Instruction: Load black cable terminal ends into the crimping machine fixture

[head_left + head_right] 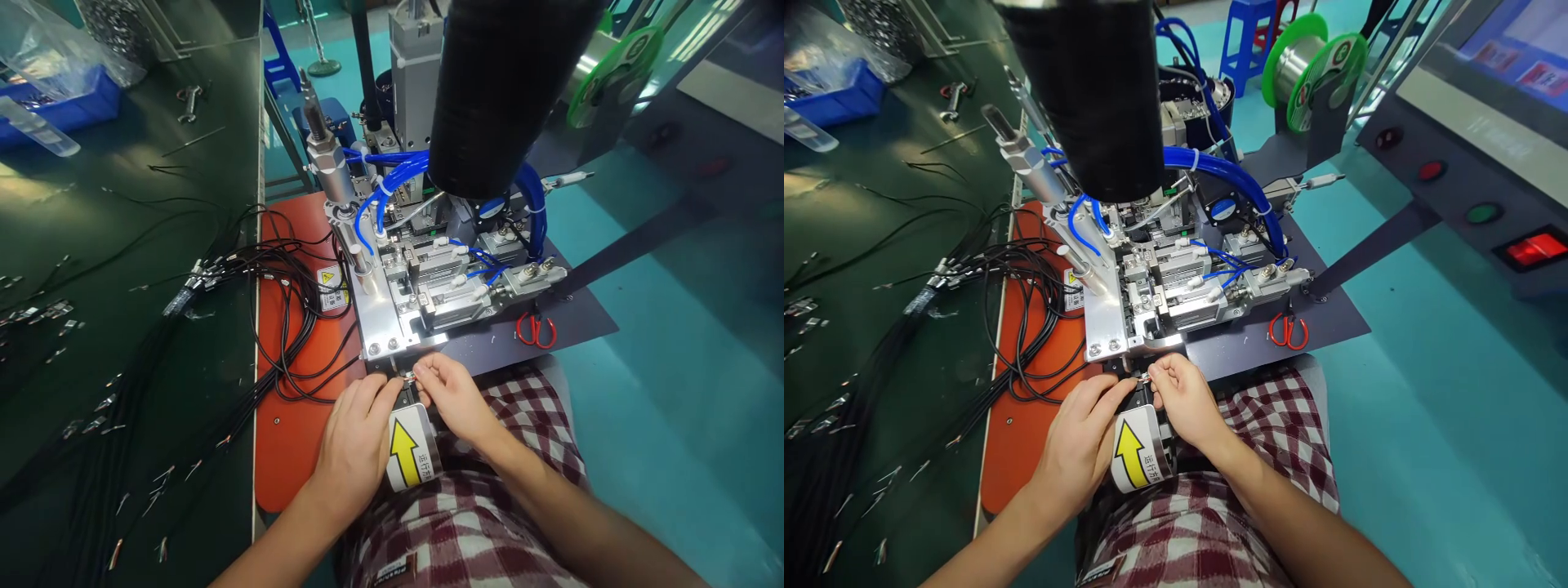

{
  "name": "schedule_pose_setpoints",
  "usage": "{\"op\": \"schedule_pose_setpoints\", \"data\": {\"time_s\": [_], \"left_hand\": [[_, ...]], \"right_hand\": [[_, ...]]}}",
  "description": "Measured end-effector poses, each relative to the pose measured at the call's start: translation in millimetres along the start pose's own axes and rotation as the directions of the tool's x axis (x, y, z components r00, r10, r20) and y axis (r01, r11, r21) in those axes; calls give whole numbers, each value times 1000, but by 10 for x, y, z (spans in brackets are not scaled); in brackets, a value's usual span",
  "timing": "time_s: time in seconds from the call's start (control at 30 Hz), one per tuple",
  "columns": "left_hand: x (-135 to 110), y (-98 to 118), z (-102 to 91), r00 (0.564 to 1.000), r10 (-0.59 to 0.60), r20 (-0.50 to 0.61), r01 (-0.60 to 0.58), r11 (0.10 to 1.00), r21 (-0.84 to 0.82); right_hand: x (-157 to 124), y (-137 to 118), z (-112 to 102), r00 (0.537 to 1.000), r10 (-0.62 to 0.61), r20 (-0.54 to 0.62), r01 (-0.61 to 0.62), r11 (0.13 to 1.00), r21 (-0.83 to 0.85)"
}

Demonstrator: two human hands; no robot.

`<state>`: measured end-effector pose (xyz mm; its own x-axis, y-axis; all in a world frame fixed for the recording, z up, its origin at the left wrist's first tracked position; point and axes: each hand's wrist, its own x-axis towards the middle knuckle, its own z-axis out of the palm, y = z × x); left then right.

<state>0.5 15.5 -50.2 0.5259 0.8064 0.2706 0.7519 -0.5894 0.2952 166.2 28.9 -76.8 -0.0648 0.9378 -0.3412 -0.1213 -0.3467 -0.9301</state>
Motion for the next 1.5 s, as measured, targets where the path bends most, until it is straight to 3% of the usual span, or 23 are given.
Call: {"op": "schedule_pose_setpoints", "data": {"time_s": [0.17,0.37,0.57,0.7,0.83,1.0,1.1,1.33,1.5], "left_hand": [[6,2,-6,1000,-1,5,1,1000,-17],[35,20,-36,998,-13,63,13,1000,-9],[80,76,15,992,-66,109,63,997,35],[92,81,14,991,-104,81,106,994,-12],[-111,34,-99,986,-160,42,163,981,-105],[-589,-6,-173,973,-229,7,227,969,99],[-692,7,-136,970,-242,-23,241,951,196],[-617,29,-112,945,-323,-46,323,908,269],[-389,-136,-168,949,-315,-8,308,924,228]], "right_hand": [[3,6,-38,998,19,56,-22,999,44],[-20,6,1,1000,14,17,-16,998,67],[-3,-54,65,983,182,19,-179,936,303],[-11,-106,49,983,172,60,-182,941,286],[-112,-119,-96,989,141,54,-150,957,247],[-295,44,-340,983,179,-44,-163,958,238],[-373,160,-426,975,219,-38,-206,955,212],[-488,229,-549,968,234,-92,-216,962,168],[-548,309,-585,962,247,-115,-233,965,118]]}}
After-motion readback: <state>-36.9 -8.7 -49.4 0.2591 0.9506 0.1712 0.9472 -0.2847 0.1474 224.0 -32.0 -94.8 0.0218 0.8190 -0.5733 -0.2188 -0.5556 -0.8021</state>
